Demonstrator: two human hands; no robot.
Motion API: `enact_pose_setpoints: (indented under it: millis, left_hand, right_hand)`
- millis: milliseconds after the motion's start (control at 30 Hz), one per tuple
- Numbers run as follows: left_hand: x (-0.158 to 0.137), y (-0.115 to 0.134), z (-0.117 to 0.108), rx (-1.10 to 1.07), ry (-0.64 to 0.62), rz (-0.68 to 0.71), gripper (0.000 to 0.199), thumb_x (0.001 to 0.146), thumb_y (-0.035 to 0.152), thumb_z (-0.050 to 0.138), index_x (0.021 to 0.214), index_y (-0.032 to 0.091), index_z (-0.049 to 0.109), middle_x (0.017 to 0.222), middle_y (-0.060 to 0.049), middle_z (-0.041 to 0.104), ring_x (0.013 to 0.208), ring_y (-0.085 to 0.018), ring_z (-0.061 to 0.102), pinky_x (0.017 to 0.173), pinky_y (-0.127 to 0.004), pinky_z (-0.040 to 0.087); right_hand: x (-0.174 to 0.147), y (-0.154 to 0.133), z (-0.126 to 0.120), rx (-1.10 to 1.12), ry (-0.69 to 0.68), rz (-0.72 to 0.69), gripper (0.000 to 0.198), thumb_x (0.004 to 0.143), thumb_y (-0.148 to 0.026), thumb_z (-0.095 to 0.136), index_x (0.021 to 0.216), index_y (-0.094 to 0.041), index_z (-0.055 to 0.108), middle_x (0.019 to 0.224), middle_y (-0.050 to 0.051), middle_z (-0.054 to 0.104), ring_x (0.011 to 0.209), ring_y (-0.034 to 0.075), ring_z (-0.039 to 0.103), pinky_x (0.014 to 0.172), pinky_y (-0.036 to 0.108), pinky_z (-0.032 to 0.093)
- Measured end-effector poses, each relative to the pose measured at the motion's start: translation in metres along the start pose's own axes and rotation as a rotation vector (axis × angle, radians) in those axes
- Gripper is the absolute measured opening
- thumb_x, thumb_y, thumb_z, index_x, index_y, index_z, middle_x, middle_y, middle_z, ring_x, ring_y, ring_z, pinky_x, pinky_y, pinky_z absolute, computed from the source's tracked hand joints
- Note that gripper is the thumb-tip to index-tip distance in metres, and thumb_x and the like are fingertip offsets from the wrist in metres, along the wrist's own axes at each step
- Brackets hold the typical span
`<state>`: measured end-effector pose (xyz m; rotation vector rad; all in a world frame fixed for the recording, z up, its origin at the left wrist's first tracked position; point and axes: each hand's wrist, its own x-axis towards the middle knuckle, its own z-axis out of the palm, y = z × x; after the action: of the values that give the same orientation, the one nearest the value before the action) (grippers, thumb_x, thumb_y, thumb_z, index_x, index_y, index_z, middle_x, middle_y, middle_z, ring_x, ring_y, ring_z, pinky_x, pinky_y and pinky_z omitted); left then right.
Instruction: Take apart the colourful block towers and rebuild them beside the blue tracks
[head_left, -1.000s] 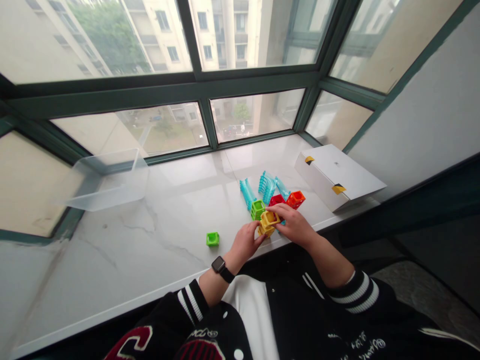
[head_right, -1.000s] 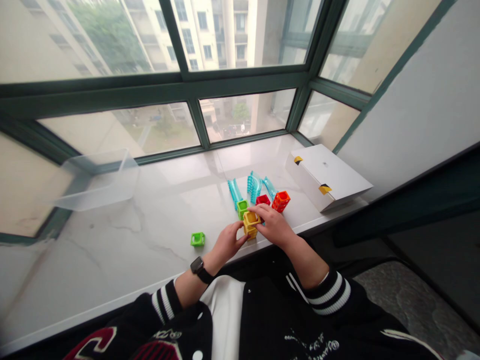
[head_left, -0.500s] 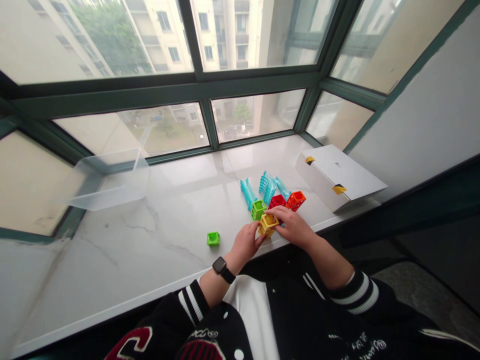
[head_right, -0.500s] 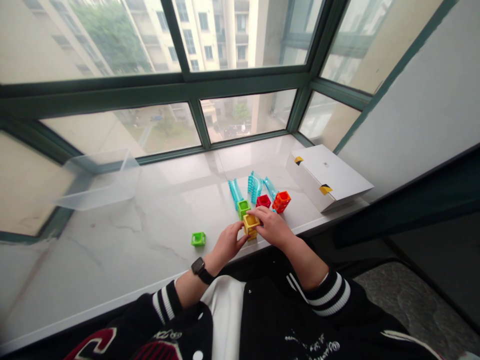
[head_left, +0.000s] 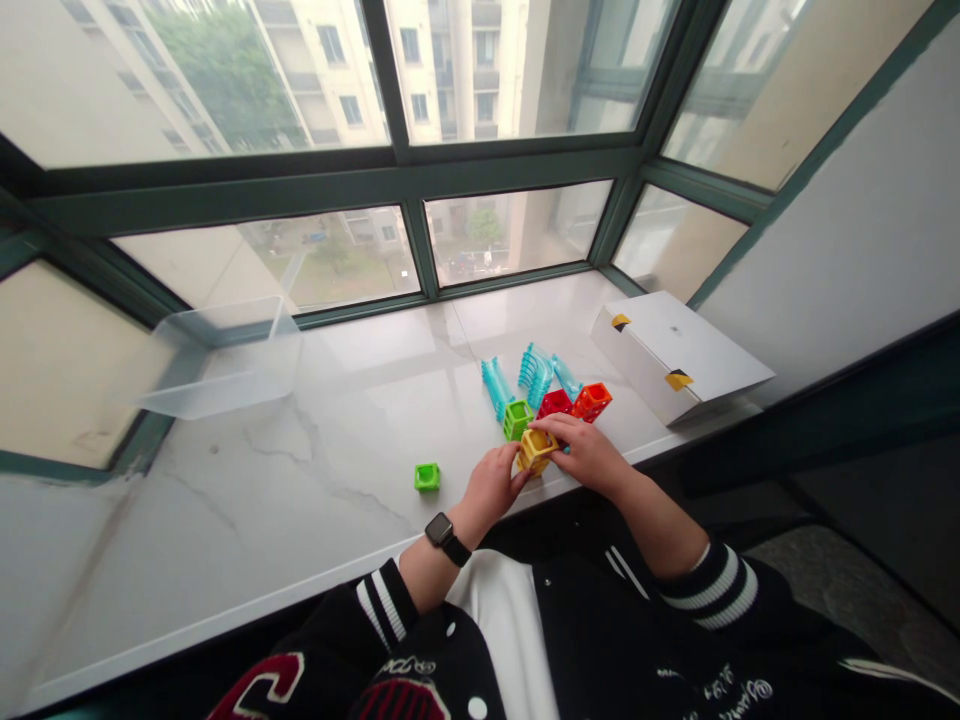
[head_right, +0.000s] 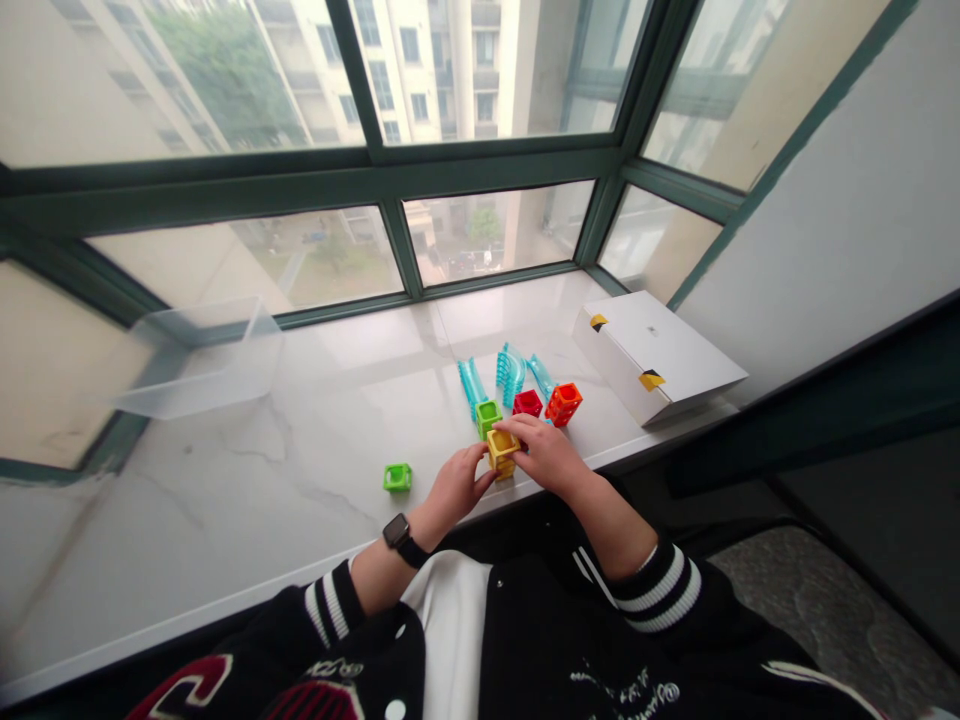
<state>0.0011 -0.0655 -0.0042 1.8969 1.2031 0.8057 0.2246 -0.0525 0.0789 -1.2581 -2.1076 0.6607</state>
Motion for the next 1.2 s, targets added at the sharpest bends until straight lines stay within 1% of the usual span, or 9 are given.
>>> enact_pose_setpoints:
  millis: [200,333,500,567,667,800,900,1067,1200]
  left_hand:
    - [0.000,0.000,0.000,0.054,-0.010,-0.006,0.035,0.095,0.037,0.071,0.127,0.026,0.064,0.123,-0.012,0.073,0.113,-0.033,0.068,0.103,-0.051,0.052]
    - [0.001,-0.001,0.001,0.082,-0.017,-0.003,0.035,0.095,0.034,0.071,0.128,0.026,0.064,0.125,-0.013,0.073,0.115,-0.033,0.068,0.104,-0.052,0.052]
    - [0.000,-0.004,-0.006,0.142,-0.041,0.081,0.038,0.095,0.036,0.073,0.130,0.024,0.064,0.126,-0.014,0.073,0.117,-0.034,0.069,0.104,-0.054,0.054]
    - [-0.002,-0.008,-0.015,0.181,-0.035,0.129,0.042,0.094,0.038,0.075,0.132,0.024,0.063,0.129,-0.013,0.073,0.120,-0.034,0.069,0.106,-0.054,0.055]
    - [-0.008,-0.018,-0.038,0.259,0.035,0.154,0.041,0.097,0.037,0.072,0.135,0.024,0.062,0.130,-0.012,0.073,0.122,-0.032,0.068,0.107,-0.052,0.056]
    - [-0.019,-0.037,-0.075,0.346,0.159,0.092,0.033,0.099,0.035,0.067,0.131,0.025,0.066,0.126,-0.010,0.075,0.119,-0.031,0.069,0.107,-0.052,0.055]
    - [-0.033,-0.055,-0.097,0.382,0.219,0.016,0.031,0.098,0.035,0.066,0.127,0.025,0.068,0.129,-0.011,0.073,0.124,-0.033,0.066,0.112,-0.054,0.051]
    - [-0.062,-0.082,-0.114,0.352,0.264,-0.125,0.046,0.094,0.042,0.069,0.137,0.024,0.064,0.140,-0.013,0.066,0.134,-0.034,0.061,0.119,-0.057,0.046]
    - [-0.079,-0.097,-0.117,0.308,0.207,-0.190,0.060,0.087,0.037,0.076,0.143,0.025,0.059,0.149,-0.012,0.060,0.142,-0.034,0.055,0.123,-0.056,0.042]
  right_hand:
    - [-0.001,0.000,0.002,-0.014,0.014,0.026,0.056,0.084,-0.008,0.067,0.136,-0.030,0.073,0.131,0.007,0.073,0.118,0.026,0.071,0.110,0.048,0.057]
    - [-0.002,0.001,0.003,-0.009,0.019,0.019,0.059,0.083,-0.006,0.066,0.137,-0.030,0.072,0.131,0.007,0.073,0.117,0.026,0.071,0.108,0.046,0.058]
    - [-0.002,-0.001,0.001,-0.010,0.007,0.023,0.061,0.082,-0.004,0.064,0.137,-0.029,0.072,0.131,0.008,0.072,0.117,0.026,0.071,0.108,0.046,0.058]
    - [-0.003,0.000,0.001,-0.008,0.005,0.024,0.061,0.083,-0.004,0.065,0.138,-0.029,0.071,0.132,0.007,0.072,0.118,0.026,0.071,0.110,0.047,0.058]
    - [-0.003,0.001,0.002,-0.006,-0.003,0.024,0.061,0.084,-0.005,0.065,0.139,-0.030,0.070,0.134,0.007,0.071,0.122,0.027,0.070,0.112,0.048,0.056]
    - [-0.004,0.004,0.004,-0.016,-0.011,0.023,0.061,0.083,-0.006,0.065,0.139,-0.029,0.070,0.135,0.008,0.071,0.122,0.027,0.070,0.111,0.048,0.056]
    - [-0.004,0.005,0.004,-0.031,-0.004,0.021,0.060,0.084,-0.007,0.065,0.139,-0.029,0.070,0.135,0.008,0.071,0.121,0.028,0.070,0.111,0.049,0.057]
    - [-0.003,0.004,0.001,-0.046,-0.026,0.013,0.059,0.085,-0.008,0.065,0.140,-0.030,0.068,0.134,0.008,0.070,0.122,0.028,0.069,0.110,0.050,0.057]
    - [-0.003,0.001,-0.002,-0.049,-0.038,-0.013,0.058,0.088,-0.013,0.068,0.143,-0.031,0.066,0.134,0.009,0.067,0.125,0.029,0.067,0.112,0.051,0.057]
